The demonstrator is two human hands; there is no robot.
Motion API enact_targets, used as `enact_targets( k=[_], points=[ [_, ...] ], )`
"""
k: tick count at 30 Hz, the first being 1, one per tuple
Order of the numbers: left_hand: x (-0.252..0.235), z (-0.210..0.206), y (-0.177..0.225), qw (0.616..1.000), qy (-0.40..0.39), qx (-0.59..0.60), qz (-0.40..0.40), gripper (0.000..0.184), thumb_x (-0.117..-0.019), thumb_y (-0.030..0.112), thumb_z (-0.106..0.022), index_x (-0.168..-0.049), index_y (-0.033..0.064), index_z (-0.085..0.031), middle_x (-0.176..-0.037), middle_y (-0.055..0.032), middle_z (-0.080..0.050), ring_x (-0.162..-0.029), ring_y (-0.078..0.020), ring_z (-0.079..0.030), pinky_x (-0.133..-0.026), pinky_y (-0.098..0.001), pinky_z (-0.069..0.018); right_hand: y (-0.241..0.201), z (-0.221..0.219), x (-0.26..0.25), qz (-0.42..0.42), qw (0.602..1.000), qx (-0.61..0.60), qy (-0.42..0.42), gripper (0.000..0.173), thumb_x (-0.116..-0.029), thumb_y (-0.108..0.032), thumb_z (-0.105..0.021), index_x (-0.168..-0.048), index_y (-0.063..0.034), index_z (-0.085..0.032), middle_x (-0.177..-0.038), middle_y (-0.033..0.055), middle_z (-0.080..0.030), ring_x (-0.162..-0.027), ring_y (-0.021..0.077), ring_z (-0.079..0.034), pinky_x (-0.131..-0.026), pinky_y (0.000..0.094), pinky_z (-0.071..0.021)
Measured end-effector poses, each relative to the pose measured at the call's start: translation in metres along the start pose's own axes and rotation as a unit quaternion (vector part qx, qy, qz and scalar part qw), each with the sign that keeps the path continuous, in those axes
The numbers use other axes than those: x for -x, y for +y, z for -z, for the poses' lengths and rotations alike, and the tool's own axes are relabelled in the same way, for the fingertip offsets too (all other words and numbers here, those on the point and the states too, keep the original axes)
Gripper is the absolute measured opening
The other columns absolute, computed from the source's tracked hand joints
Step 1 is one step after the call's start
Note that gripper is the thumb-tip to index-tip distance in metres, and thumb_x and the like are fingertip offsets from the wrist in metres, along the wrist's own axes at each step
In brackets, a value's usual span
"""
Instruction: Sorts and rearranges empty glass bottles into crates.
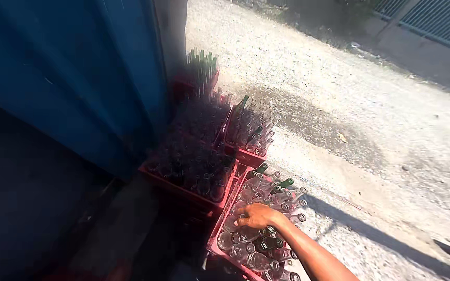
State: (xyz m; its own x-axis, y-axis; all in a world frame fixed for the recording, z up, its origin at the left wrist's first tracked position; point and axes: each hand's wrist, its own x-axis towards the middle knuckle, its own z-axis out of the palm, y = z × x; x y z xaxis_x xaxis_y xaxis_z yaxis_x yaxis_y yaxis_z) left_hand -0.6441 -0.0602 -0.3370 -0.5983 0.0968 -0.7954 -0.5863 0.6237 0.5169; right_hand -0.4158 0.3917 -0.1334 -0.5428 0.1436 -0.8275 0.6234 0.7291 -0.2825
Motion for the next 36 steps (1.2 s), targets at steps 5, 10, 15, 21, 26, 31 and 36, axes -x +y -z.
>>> enact_targets(
  k=[5,10,15,21,26,31,36],
  points=[
    [-0.048,-0.015,0.086,0.991,-0.035,-0.014,-0.13,0.039,-0.1091,0.03,-0.048,-0.135,0.0036,-0.06,-0.113,-0.0179,-0.069,-0.092,-0.0266,-0.068,-0.079,-0.0474,-0.0567,0.007,-0.005,0.006,0.055,0.994,-0.097,0.004,0.037,-0.1021,-0.023,-0.061,-0.138,-0.0194,-0.066,-0.137,0.0152,-0.065,-0.132,0.0309,-0.057,-0.113,0.0568,-0.0391],
    [0.021,-0.084,0.178,0.944,-0.167,-0.049,-0.279,0.031,-0.1075,0.022,-0.052,-0.13,0.0042,-0.064,-0.112,-0.0147,-0.072,-0.093,-0.0243,-0.072,-0.08,-0.0426,-0.0603,-0.027,-0.018,0.062,-0.005,0.998,0.033,0.051,0.041,-0.1035,-0.038,-0.052,-0.142,-0.029,-0.062,-0.121,0.0164,-0.071,-0.116,0.0392,-0.064,-0.099,0.066,-0.0445],
    [0.082,-0.163,0.297,0.745,-0.277,-0.266,-0.545,0.038,-0.1029,0.036,-0.055,-0.132,0.0151,-0.067,-0.126,-0.0057,-0.069,-0.113,-0.0177,-0.067,-0.101,-0.0432,-0.0539,-0.058,-0.012,0.183,0.022,0.984,-0.014,0.175,0.039,-0.1004,-0.042,-0.05,-0.131,-0.0267,-0.07,-0.099,0.0125,-0.075,-0.093,0.0346,-0.07,-0.082,0.0616,-0.0508],
    [0.079,-0.275,0.362,0.41,-0.498,-0.63,-0.432,0.032,-0.1005,0.027,-0.062,-0.118,0.0008,-0.066,-0.104,-0.0219,-0.067,-0.094,-0.0359,-0.064,-0.083,-0.0594,-0.049,-0.107,-0.005,0.259,0.051,0.887,-0.112,0.445,0.034,-0.1021,-0.039,-0.052,-0.122,-0.0222,-0.074,-0.088,-0.0077,-0.072,-0.069,-0.0026,-0.061,-0.06,0.0206,-0.0515],
    [0.084,-0.178,0.458,0.572,-0.501,-0.479,-0.438,0.019,-0.1035,0.024,-0.061,-0.113,0.0106,-0.07,-0.095,-0.0122,-0.068,-0.076,-0.0221,-0.062,-0.066,-0.0424,-0.0525,-0.125,0.009,0.213,0.072,0.824,-0.228,0.514,0.029,-0.1,-0.023,-0.058,-0.121,-0.0116,-0.074,-0.094,-0.006,-0.073,-0.073,-0.0074,-0.061,-0.063,0.0115,-0.0508],
    [0.092,0.009,0.525,0.646,-0.405,-0.252,-0.596,0.02,-0.0971,0.029,-0.06,-0.115,0.0228,-0.068,-0.081,0.003,-0.068,-0.056,-0.0103,-0.06,-0.046,-0.0257,-0.0521,-0.106,0.016,0.081,0.059,0.829,-0.325,0.451,0.032,-0.1003,-0.02,-0.059,-0.127,-0.0093,-0.072,-0.116,0.0018,-0.075,-0.091,0.0026,-0.069,-0.081,0.0252,-0.0584],
    [0.062,0.134,0.479,0.684,-0.333,-0.168,-0.627,0.02,-0.0937,0.02,-0.065,-0.104,0.0031,-0.068,-0.098,-0.0007,-0.068,-0.087,-0.0042,-0.063,-0.077,-0.0211,-0.0541,-0.106,0.062,-0.04,-0.017,0.935,-0.213,0.284,0.047,-0.1031,-0.036,-0.057,-0.145,-0.0152,-0.058,-0.115,0.0144,-0.071,-0.098,0.0267,-0.069,-0.092,0.0535,-0.0533]
  ],
)
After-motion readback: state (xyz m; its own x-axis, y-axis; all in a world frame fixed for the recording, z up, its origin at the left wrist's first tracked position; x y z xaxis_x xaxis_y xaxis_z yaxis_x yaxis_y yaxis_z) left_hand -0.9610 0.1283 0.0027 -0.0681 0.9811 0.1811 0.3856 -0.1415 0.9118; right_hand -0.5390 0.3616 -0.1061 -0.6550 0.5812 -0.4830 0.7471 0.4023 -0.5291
